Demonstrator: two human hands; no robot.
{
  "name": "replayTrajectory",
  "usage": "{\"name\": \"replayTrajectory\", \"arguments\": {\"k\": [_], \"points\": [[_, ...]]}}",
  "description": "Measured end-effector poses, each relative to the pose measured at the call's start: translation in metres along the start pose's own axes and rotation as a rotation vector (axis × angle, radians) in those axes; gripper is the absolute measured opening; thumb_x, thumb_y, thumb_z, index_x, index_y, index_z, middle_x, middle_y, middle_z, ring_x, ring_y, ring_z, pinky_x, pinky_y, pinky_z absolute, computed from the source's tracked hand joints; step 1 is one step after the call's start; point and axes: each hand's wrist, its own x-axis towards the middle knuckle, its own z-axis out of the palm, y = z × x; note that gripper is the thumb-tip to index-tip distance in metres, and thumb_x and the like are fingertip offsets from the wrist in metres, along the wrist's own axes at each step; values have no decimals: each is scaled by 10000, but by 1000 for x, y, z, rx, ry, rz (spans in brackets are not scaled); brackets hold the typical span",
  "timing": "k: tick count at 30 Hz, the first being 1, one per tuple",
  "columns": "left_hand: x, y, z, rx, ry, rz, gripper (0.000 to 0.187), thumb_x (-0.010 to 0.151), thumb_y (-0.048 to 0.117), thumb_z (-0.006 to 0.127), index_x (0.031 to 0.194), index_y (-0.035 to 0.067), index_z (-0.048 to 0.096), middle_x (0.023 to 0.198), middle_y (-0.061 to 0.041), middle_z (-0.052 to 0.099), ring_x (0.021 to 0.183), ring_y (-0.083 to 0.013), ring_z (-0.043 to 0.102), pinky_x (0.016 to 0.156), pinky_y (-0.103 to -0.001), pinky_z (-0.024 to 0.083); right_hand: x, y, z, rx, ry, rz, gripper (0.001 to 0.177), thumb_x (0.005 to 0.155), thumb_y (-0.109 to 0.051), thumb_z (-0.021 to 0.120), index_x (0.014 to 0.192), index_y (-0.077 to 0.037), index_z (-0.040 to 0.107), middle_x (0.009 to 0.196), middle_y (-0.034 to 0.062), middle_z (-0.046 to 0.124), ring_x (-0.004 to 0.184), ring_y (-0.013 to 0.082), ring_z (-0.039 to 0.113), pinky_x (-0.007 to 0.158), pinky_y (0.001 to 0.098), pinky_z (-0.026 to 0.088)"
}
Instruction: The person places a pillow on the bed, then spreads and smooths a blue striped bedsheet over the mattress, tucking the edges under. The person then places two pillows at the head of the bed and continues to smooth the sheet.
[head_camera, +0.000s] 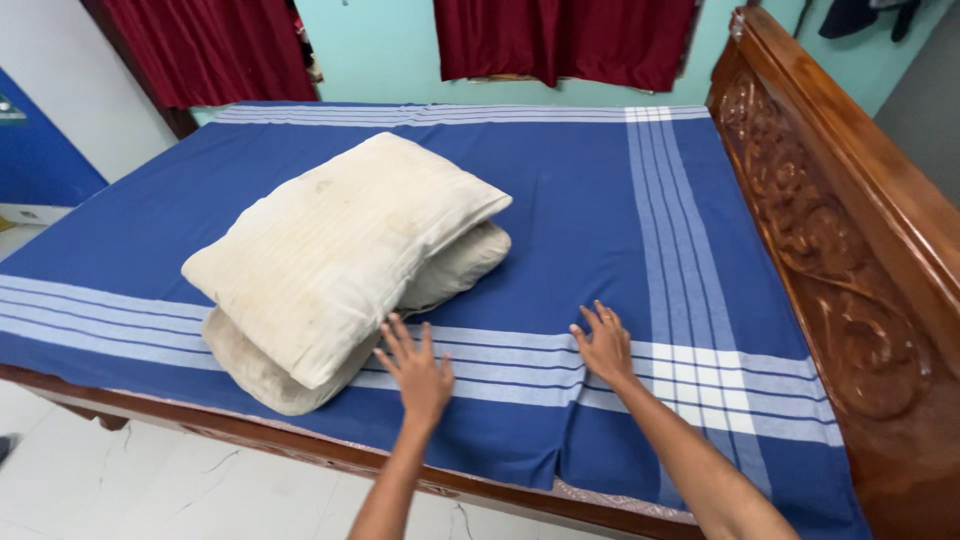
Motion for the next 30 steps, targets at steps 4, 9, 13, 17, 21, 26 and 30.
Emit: {"name": "replayTrajectory", "arguments": {"k": [4,9,13,17,21,26,30], "points": [[-32,62,40,-115,-262,-33,708,892,485,599,1475,100,484,1660,-282,84,1519,-499,92,1139,-728,71,-12,55,-15,-249,-92,38,633,988,-575,433,1525,-242,468,1644,92,342,1525,321,268,1206,559,221],[-60,105,75,-16,-287,-24,756,966,569,487,1534,72,449,1614,-267,252,1499,-482,192,1171,-705,97,-39,78,-57,-328,-172,115,713,939,-721,349,1549,-358,411,1673,33,278,1563,273,173,1252,553,120],[-75,117,67,-22,-250,-35,721,954,567,500,1516,118,468,1607,-235,325,1492,-445,246,1191,-649,129,-44,87,-78,-336,-176,152,782,892,-793,339,1550,-376,394,1679,23,259,1568,262,149,1250,569,87],[-78,122,56,-22,-243,-57,701,944,579,504,1512,169,477,1613,-192,339,1497,-417,260,1203,-619,130,-37,100,-88,-358,-209,172,800,889,-796,337,1569,-376,364,1686,31,239,1561,276,142,1241,586,92],[-80,126,53,-10,-249,-79,697,946,587,505,1527,203,467,1621,-167,343,1501,-400,261,1208,-605,132,-32,117,-99,-381,-213,240,803,894,-783,343,1577,-361,354,1690,34,226,1569,274,129,1245,596,77],[-81,131,48,-3,-240,-96,685,940,593,513,1522,233,474,1619,-140,353,1511,-378,258,1217,-591,130,-34,137,-118,-337,-111,356,816,888,-764,390,1578,-328,362,1695,48,221,1574,292,107,1244,534,87],[-79,134,43,-18,-250,-107,683,936,587,519,1523,240,479,1623,-134,362,1515,-369,262,1221,-584,131,-40,142,-120,-362,-110,372,797,929,-745,358,1587,-295,356,1691,56,230,1576,299,105,1258,522,81]]}}
